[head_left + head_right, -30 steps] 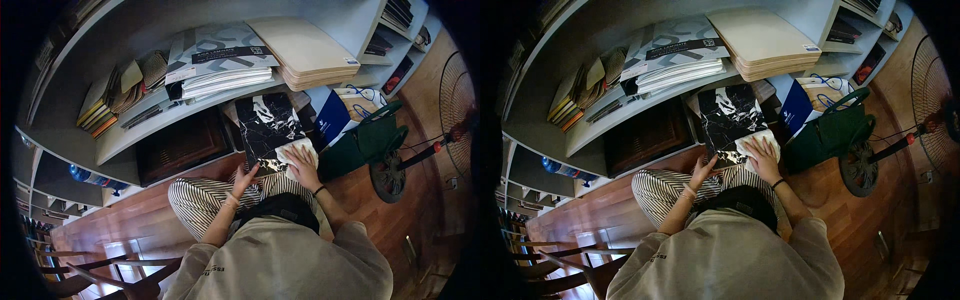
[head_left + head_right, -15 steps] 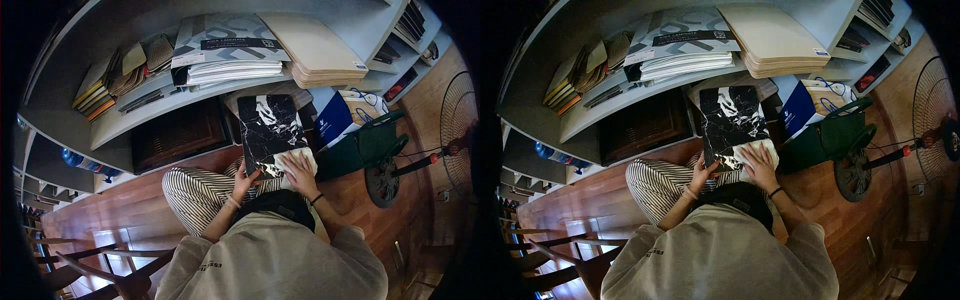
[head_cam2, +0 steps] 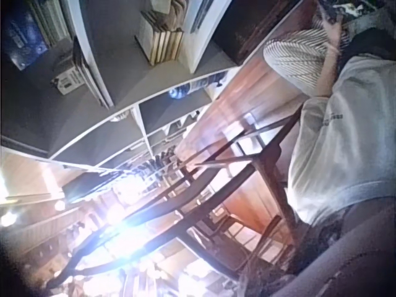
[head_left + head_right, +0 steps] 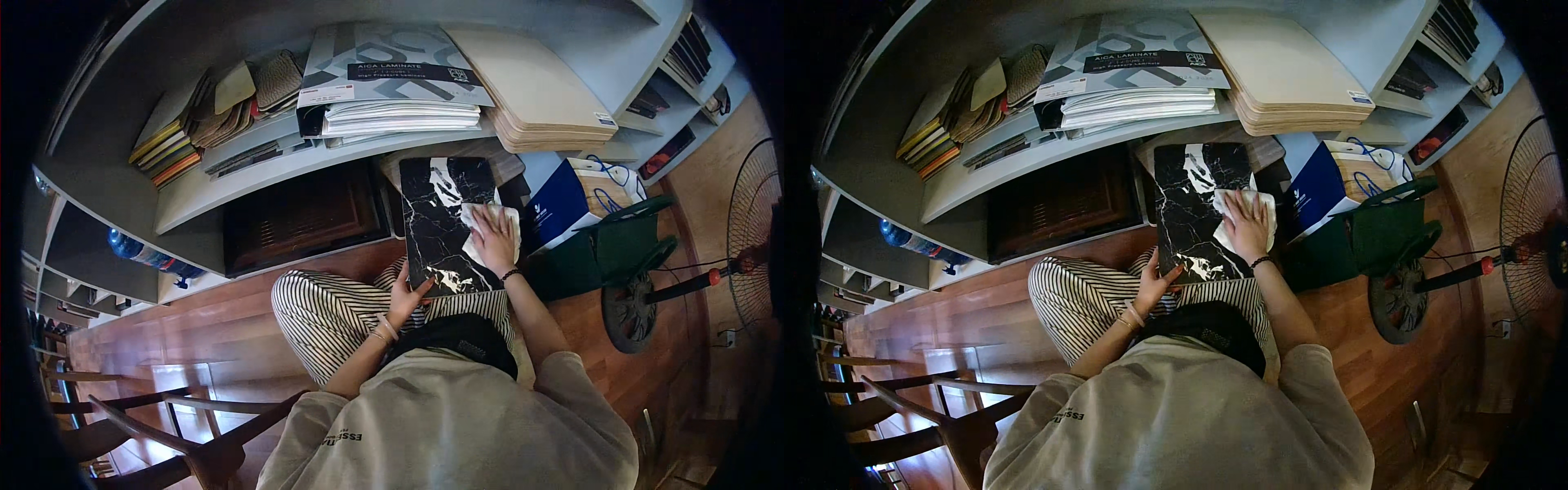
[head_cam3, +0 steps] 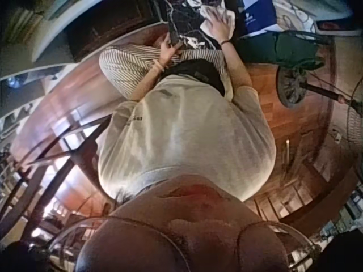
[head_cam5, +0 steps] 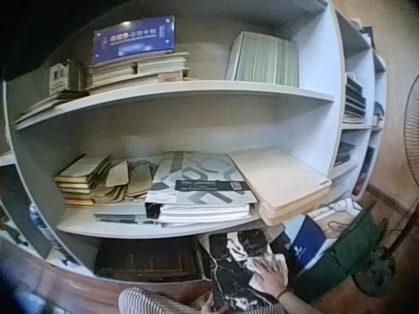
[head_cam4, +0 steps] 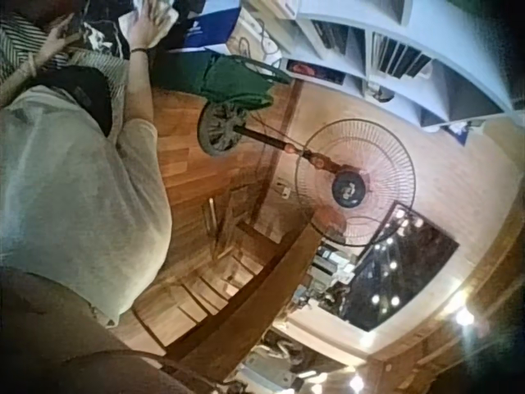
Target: Wiping down folders and plastic items with a white cloth at a workstation.
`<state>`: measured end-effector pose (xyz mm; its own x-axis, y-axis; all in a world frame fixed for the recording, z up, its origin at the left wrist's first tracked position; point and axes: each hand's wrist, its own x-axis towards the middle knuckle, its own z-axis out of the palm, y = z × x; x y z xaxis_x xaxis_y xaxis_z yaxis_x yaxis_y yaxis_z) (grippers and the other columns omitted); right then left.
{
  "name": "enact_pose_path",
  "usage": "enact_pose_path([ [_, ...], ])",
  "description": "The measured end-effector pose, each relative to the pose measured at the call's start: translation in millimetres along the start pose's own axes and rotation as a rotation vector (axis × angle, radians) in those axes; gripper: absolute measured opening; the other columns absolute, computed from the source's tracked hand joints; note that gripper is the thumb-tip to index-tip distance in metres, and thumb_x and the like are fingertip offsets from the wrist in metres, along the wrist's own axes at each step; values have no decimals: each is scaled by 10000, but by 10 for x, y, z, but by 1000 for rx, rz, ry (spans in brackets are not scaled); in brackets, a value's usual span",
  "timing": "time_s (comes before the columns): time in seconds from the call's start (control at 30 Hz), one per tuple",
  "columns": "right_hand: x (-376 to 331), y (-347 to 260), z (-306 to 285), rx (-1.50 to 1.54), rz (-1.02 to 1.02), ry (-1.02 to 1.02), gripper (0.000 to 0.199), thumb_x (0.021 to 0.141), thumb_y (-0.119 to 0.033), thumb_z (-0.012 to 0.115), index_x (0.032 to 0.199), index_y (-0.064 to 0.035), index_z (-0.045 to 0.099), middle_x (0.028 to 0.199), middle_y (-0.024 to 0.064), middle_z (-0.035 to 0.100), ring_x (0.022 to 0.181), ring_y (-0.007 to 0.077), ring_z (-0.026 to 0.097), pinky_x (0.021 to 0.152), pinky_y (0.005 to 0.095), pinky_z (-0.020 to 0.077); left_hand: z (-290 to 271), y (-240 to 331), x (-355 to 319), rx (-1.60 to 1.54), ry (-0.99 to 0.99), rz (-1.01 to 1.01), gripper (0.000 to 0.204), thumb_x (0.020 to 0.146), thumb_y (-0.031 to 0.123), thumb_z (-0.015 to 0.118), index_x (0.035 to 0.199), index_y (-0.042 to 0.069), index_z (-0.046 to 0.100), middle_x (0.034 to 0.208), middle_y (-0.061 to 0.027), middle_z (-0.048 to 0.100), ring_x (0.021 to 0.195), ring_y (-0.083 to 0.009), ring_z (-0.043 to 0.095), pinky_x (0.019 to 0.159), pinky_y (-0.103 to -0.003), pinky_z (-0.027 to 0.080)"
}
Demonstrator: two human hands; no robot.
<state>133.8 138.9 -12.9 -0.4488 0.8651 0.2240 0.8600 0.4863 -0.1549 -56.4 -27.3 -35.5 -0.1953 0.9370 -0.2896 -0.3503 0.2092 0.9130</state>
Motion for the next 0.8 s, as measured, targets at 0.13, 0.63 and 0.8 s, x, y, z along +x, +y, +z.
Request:
enact_pose_path([
  [0.13,-289,-128,-88,36,-94,10,565,924,-293,535,1463,-280,367,1547,23,293,1429,359,208,1165,487,119,-30,-81,34,45,-26,123,593,874,101,691,1394,118,406,1059,-37,652,773,-112,645,542,-233,553],
  [0.63,113,-155,29,93,-308,-65,585,908,-278,568,1458,-298,370,1551,-13,286,1417,345,241,1158,469,166,5,-50,13,-24,-13,56,649,870,93,690,1421,103,347,1090,-61,644,765,-148,657,528,-249,566],
  [0.8,507,-218,234,85,-153,-20,559,909,-315,564,1440,-314,390,1542,-24,301,1421,347,224,1159,492,159,9,6,-12,17,-10,13,673,871,99,690,1436,114,325,1084,-72,644,740,-154,658,526,-254,570],
])
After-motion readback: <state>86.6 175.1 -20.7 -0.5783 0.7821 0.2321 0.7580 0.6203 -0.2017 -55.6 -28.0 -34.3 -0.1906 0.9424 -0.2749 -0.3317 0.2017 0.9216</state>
